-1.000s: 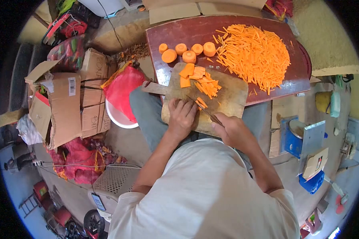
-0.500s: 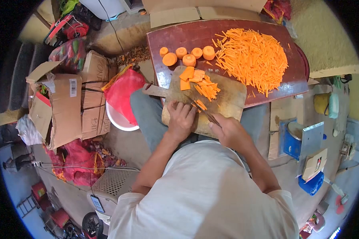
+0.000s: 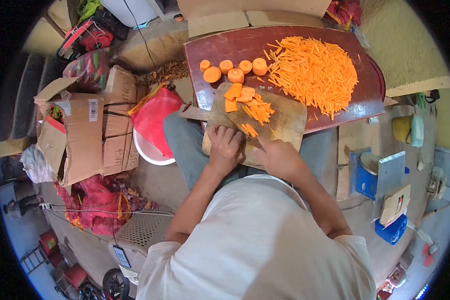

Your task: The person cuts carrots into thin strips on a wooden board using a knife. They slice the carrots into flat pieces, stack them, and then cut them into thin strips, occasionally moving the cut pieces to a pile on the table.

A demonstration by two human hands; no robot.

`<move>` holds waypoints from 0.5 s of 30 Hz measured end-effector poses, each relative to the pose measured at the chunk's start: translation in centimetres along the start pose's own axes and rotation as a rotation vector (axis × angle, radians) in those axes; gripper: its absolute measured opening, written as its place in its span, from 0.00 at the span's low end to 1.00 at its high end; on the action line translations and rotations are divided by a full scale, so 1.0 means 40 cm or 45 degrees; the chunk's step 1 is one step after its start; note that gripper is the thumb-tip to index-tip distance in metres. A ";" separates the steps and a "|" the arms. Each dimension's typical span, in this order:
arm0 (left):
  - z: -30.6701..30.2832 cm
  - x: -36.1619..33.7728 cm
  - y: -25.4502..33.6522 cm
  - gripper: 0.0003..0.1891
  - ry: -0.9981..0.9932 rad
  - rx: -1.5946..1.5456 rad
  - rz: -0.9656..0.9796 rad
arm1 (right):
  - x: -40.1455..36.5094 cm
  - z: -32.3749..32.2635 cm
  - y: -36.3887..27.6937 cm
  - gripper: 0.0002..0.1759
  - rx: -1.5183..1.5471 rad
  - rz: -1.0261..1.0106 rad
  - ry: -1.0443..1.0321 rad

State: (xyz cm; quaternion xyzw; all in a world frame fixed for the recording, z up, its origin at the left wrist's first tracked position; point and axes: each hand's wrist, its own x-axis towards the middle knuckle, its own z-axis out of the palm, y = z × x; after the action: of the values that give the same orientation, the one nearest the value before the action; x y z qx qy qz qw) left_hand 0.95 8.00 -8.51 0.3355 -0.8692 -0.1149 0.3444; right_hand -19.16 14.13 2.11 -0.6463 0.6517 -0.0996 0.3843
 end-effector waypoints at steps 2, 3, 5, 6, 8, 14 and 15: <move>0.006 -0.007 -0.005 0.18 -0.001 0.005 -0.016 | -0.014 -0.019 -0.001 0.17 0.075 0.011 0.002; 0.009 -0.010 -0.003 0.18 -0.001 0.004 -0.028 | -0.025 -0.028 -0.001 0.17 0.106 0.010 -0.001; 0.012 -0.013 -0.003 0.18 -0.003 0.010 -0.007 | -0.035 -0.016 0.009 0.17 0.108 0.027 0.002; 0.012 -0.008 -0.006 0.17 0.000 0.016 0.009 | -0.026 0.006 0.017 0.17 0.079 0.040 0.012; 0.011 -0.004 -0.009 0.17 0.009 0.011 0.013 | -0.017 0.025 0.036 0.17 0.051 0.012 0.029; 0.012 -0.020 -0.006 0.17 0.045 -0.008 -0.051 | -0.044 0.005 0.018 0.17 0.114 -0.012 0.051; 0.010 -0.022 -0.005 0.17 0.072 -0.026 -0.061 | -0.045 0.009 0.019 0.16 0.080 0.015 0.023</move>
State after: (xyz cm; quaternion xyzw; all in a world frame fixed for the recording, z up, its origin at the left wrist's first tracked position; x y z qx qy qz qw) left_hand 1.25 8.43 -9.33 0.3558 -0.8496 -0.1223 0.3695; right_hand -19.76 16.05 2.05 -0.6292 0.6554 -0.1235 0.3992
